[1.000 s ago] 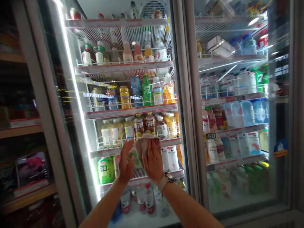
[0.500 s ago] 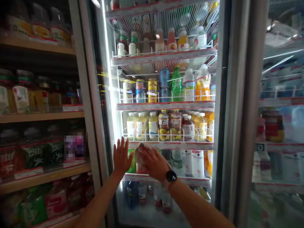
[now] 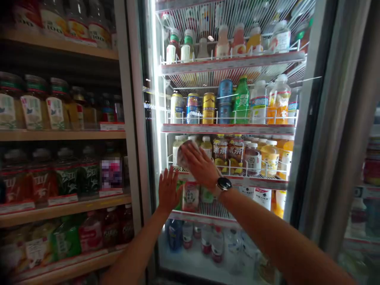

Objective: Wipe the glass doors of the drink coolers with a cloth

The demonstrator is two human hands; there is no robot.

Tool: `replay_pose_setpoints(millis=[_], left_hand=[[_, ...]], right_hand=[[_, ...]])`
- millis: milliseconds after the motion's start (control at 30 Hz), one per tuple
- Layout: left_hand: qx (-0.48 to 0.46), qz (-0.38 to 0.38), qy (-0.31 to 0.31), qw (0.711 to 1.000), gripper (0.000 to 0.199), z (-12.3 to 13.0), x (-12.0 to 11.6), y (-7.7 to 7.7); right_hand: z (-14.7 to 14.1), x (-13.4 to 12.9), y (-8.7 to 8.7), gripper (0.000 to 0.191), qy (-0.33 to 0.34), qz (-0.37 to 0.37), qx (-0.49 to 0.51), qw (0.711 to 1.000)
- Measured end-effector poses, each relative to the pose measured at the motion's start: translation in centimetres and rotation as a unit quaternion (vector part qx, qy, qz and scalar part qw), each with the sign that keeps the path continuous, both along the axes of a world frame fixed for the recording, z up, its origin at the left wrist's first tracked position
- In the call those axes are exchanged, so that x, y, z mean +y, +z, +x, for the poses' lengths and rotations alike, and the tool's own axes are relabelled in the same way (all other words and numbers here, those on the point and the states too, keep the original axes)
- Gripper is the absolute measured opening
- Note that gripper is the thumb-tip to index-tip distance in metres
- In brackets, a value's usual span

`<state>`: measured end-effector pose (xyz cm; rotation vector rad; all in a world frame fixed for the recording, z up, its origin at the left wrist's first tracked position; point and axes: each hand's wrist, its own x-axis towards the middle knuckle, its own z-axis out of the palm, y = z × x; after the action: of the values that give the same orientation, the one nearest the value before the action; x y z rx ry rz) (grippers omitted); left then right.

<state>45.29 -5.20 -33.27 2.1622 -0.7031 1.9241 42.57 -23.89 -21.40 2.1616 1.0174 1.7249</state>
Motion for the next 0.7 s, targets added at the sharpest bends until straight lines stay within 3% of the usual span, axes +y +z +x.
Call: replay_pose_setpoints(millis=[67, 100, 200, 267, 367, 600, 700], left_hand=[[0.006, 0.017, -0.015, 1.000, 0.064, -0.2, 0.6, 0.1], [0.005, 0.022, -0.022, 1.000, 0.064, -0.3, 1.1, 0.3], [-0.011, -0.035, -0.016, 0.999, 0.065, -0.2, 3.2, 0.8], [-0.012, -0.086, 0.006, 0.996, 0.065, 0.1, 4.8, 1.0], [-0.006, -0.077, 0.024, 0.997, 0.065, 0.8, 6.4, 0.9], [-0.008, -0.064, 0.027, 0.998, 0.062, 1.2, 7.0, 0.2], [-0.002, -0.066, 0.032, 0.997, 0.062, 1.2, 7.0, 0.2]], right_hand=[[0.3, 1.0, 3.1, 0.064, 0.001, 0.032, -0.017, 0.999], [0.4, 1.4, 3.9, 0.065, 0.001, 0.044, -0.022, 0.999], [0.5, 2.3, 3.1, 0.067, 0.005, 0.042, -0.020, 0.999], [0.4, 2.8, 0.9, 0.067, 0.013, 0.007, -0.005, 1.000], [0.4, 3.6, -3.8, 0.066, 0.030, -0.059, 0.030, 0.997], [0.4, 4.0, -17.7, 0.066, 0.109, -0.176, 0.048, 0.977], [0.4, 3.5, -20.9, 0.065, 0.114, -0.178, 0.030, 0.977]])
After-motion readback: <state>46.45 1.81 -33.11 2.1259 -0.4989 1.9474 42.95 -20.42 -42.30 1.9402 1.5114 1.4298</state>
